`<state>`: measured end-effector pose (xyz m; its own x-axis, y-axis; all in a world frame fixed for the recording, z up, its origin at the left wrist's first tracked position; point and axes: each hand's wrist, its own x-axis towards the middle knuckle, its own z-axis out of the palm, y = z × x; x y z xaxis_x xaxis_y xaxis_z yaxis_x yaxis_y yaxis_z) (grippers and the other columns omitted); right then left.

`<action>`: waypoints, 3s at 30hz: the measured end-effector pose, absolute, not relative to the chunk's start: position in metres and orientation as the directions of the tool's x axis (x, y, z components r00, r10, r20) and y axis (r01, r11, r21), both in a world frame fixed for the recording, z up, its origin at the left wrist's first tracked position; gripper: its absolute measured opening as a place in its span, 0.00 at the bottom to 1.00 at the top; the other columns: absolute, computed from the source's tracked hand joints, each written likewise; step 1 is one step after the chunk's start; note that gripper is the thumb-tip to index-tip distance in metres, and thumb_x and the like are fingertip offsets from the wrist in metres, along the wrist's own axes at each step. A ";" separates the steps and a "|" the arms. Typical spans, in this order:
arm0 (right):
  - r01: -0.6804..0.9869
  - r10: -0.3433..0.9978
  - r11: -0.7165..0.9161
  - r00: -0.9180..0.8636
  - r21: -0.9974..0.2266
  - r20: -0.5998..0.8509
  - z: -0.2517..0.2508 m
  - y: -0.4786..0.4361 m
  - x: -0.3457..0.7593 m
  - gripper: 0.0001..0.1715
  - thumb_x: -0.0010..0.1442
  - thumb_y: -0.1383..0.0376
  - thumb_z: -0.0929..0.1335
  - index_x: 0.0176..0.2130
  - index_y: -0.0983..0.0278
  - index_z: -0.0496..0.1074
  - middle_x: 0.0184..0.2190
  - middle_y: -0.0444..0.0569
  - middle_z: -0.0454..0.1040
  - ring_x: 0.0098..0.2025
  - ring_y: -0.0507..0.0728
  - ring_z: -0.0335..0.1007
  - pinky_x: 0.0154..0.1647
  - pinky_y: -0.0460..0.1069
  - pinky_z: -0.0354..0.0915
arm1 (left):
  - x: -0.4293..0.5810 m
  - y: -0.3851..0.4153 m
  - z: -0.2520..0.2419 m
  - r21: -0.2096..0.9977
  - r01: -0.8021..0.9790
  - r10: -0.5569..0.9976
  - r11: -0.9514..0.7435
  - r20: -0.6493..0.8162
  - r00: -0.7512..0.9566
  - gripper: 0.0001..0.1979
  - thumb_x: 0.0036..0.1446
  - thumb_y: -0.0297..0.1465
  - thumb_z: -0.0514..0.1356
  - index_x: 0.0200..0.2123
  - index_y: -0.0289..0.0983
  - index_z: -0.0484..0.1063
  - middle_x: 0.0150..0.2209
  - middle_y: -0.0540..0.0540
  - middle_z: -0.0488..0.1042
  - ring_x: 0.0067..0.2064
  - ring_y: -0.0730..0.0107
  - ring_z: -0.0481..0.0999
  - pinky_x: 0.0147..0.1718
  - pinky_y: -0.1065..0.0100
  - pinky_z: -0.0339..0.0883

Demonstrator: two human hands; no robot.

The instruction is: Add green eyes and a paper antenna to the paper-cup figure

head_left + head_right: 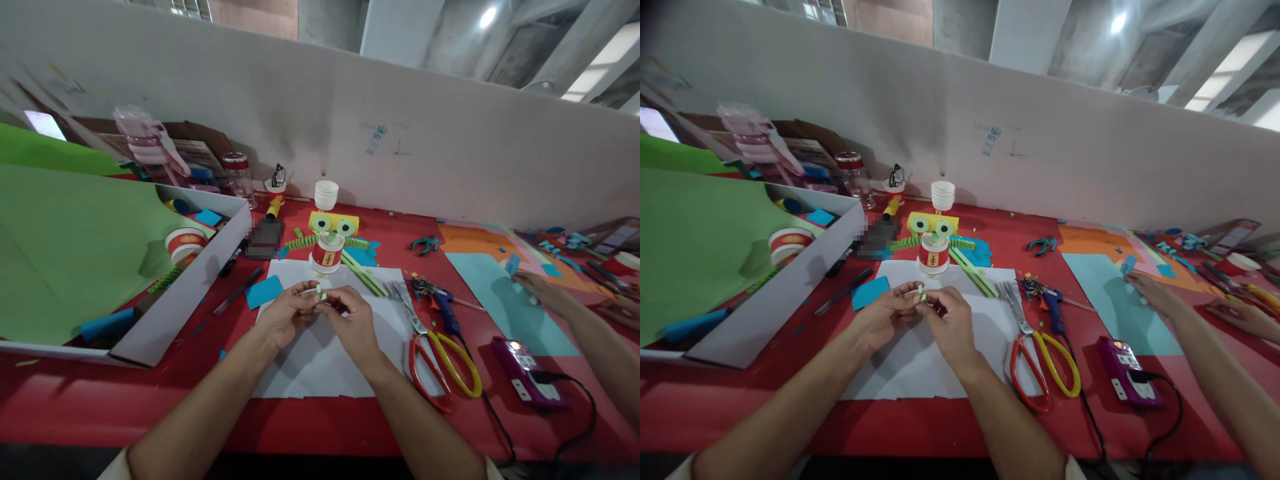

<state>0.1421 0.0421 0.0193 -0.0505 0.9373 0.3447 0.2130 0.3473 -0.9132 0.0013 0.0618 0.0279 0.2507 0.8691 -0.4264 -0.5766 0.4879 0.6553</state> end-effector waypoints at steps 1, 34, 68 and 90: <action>0.222 0.929 0.369 -0.052 -0.903 0.367 0.019 0.042 0.142 0.07 0.52 0.70 0.72 0.34 0.60 0.77 0.30 0.44 0.71 0.30 0.51 0.67 0.30 0.46 0.63 | 0.001 0.062 0.027 0.648 -0.577 0.863 0.498 -0.433 0.259 0.18 0.35 0.19 0.68 0.32 0.35 0.69 0.19 0.55 0.67 0.17 0.83 0.61 0.17 0.78 0.51; -0.027 0.991 0.135 0.016 -0.990 0.135 0.025 0.045 0.145 0.09 0.53 0.63 0.71 0.37 0.61 0.77 0.30 0.45 0.76 0.30 0.53 0.72 0.31 0.48 0.68 | 0.009 0.055 0.033 0.796 -0.530 0.956 0.293 -0.253 0.150 0.10 0.38 0.25 0.70 0.30 0.34 0.78 0.26 0.49 0.77 0.27 0.76 0.74 0.30 0.75 0.67; -0.211 1.000 0.012 0.005 -0.977 0.011 0.032 0.045 0.142 0.06 0.48 0.63 0.72 0.29 0.63 0.75 0.22 0.42 0.73 0.26 0.51 0.69 0.30 0.47 0.67 | 0.005 0.057 0.028 0.799 -0.500 0.942 0.335 -0.284 0.176 0.13 0.36 0.26 0.72 0.29 0.33 0.75 0.24 0.48 0.77 0.28 0.74 0.76 0.33 0.73 0.71; 0.044 0.984 0.174 0.032 -0.984 0.175 0.027 0.041 0.143 0.08 0.54 0.64 0.70 0.36 0.62 0.78 0.32 0.48 0.75 0.31 0.54 0.71 0.34 0.50 0.69 | 0.011 0.055 0.031 0.821 -0.523 0.972 0.229 -0.219 0.083 0.13 0.37 0.28 0.73 0.28 0.34 0.75 0.25 0.50 0.77 0.28 0.75 0.76 0.32 0.73 0.69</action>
<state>0.1434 0.0413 0.0266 0.0316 0.9840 0.1754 0.0436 0.1740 -0.9838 0.0105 0.0555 0.0311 0.0826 0.9723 -0.2186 -0.5232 0.2290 0.8209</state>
